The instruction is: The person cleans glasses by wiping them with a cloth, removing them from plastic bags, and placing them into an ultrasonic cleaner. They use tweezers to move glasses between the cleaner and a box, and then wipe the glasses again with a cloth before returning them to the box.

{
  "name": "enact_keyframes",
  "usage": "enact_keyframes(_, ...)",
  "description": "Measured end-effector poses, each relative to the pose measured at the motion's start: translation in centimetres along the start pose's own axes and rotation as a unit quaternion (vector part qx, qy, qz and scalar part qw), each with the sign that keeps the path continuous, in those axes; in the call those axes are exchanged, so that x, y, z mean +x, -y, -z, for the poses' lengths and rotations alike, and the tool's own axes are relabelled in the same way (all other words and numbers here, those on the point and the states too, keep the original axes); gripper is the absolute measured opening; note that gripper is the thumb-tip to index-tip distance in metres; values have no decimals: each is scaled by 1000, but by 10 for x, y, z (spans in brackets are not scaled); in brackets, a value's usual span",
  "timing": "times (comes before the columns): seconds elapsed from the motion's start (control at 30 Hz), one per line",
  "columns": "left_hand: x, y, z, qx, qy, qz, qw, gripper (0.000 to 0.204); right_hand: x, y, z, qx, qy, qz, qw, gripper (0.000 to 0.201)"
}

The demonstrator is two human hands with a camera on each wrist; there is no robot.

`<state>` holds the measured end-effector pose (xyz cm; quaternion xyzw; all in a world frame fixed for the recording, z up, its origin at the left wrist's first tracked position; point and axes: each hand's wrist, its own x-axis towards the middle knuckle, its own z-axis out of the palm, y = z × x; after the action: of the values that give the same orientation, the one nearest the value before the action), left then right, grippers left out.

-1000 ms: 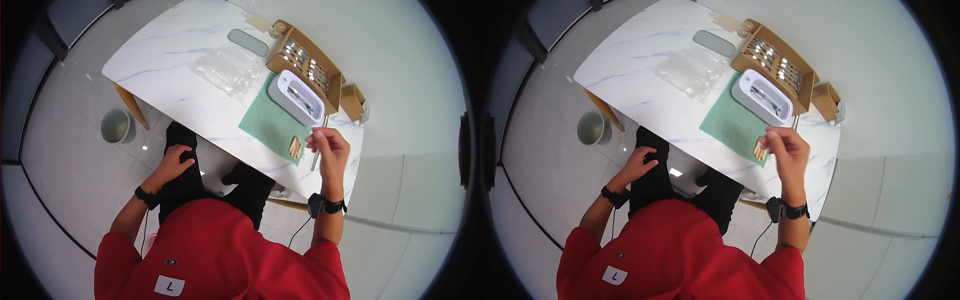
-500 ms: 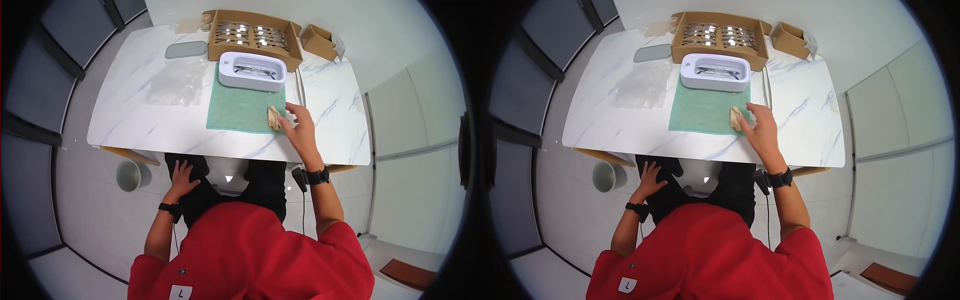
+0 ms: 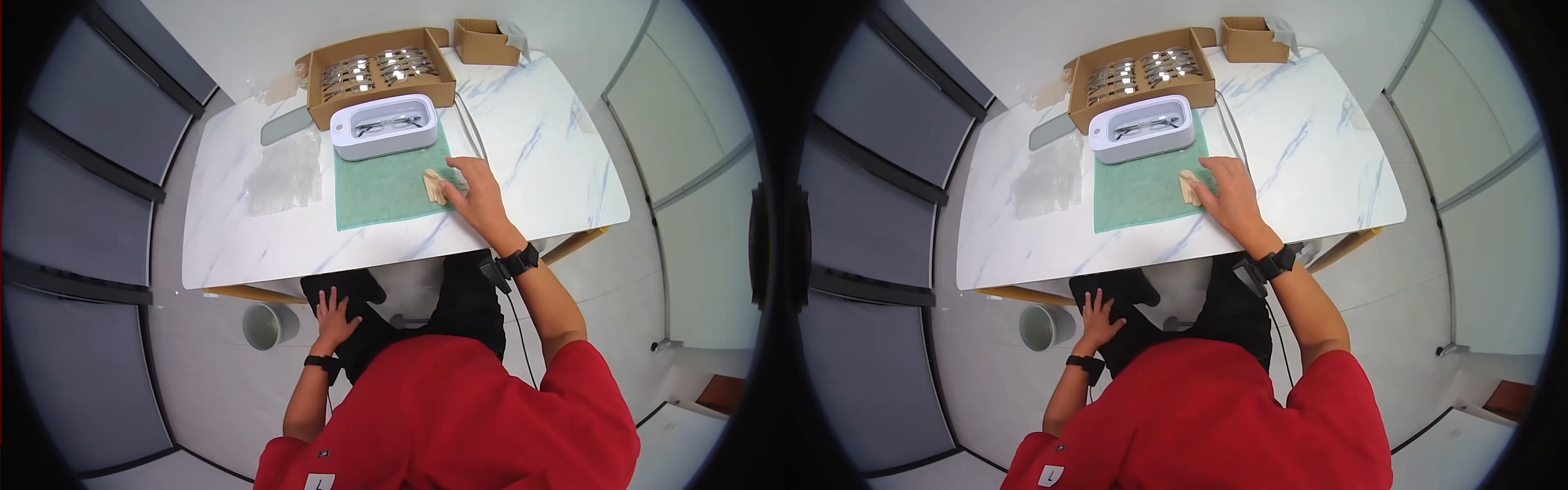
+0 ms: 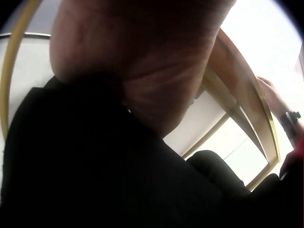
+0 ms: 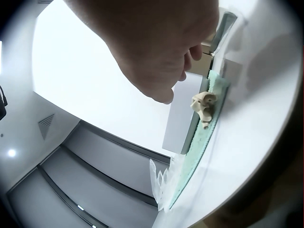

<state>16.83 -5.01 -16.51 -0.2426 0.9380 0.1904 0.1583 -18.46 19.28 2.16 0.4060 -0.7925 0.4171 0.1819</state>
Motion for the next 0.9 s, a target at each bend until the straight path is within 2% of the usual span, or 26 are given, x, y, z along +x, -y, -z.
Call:
enact_keyframes(0.23,7,-15,4,18,22,-20,999,77,-14,-15,-8,46,-29,-19,998,34)
enact_keyframes(0.33,10,-22,6,23,28,-31,999,77,-15,-13,-4,99,-36,-70,992,33)
enact_keyframes(0.43,12,-28,8,33,42,-32,998,77,-18,-19,-7,101,-45,-80,991,33)
enact_keyframes(0.9,38,-40,15,40,5,-110,993,80,-20,-31,-16,135,-76,-100,983,28)
